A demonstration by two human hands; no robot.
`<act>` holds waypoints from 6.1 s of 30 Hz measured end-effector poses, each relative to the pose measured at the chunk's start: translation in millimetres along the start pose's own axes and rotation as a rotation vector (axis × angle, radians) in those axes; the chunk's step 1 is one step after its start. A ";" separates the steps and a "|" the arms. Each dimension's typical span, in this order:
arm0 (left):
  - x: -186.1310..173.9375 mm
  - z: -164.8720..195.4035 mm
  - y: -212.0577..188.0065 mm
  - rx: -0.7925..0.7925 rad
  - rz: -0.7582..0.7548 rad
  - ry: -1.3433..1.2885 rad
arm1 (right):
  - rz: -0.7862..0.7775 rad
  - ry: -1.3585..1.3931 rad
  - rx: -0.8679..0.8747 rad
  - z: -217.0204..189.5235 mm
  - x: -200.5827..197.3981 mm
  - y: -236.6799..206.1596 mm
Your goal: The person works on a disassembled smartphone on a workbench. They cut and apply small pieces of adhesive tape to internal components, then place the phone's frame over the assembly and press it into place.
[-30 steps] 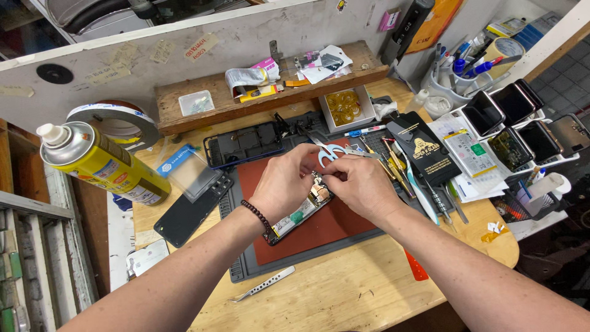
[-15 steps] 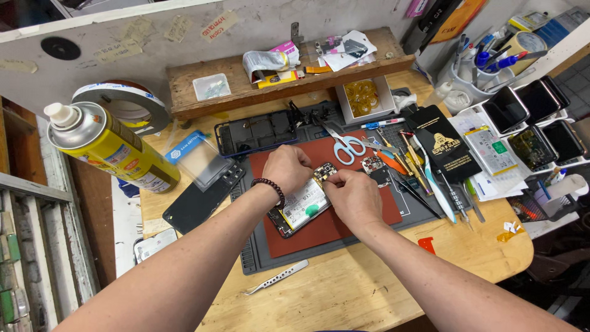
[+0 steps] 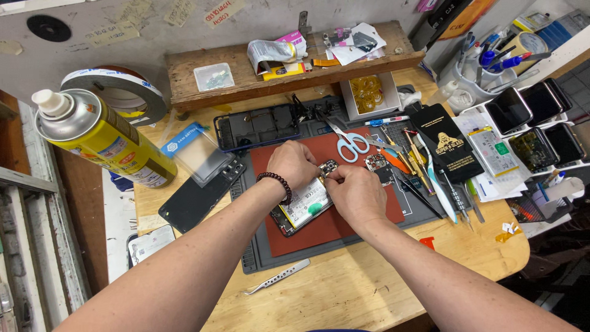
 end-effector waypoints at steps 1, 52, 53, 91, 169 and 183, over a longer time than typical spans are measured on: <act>-0.9 2.0 -1.0 -0.010 -0.007 0.004 | 0.002 -0.011 -0.009 -0.4 -0.6 0.4; -2.7 24.6 -8.5 -0.094 0.004 0.080 | -0.074 0.008 -0.072 -2.8 -2.9 4.1; -2.6 25.0 -8.8 -0.088 -0.002 0.078 | -0.072 0.003 -0.073 -1.2 -2.2 4.9; 5.1 27.6 -10.4 -0.007 -0.016 0.113 | 0.161 0.023 -0.347 52.3 -38.8 34.1; 43.7 67.2 -84.9 0.202 0.313 0.323 | -0.476 0.154 -0.244 61.1 -34.6 53.2; 35.7 71.0 -61.4 0.055 0.182 0.306 | -0.748 0.398 -0.123 73.7 -36.9 87.8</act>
Point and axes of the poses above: each hand's wrist, its own y-axis towards the middle knuckle, its own x-axis out of the palm, z = x × y, the point moved 1 cm from there along y, towards the middle knuckle, and after that the axes turned 11 degrees about x, right-handed, at the moved point
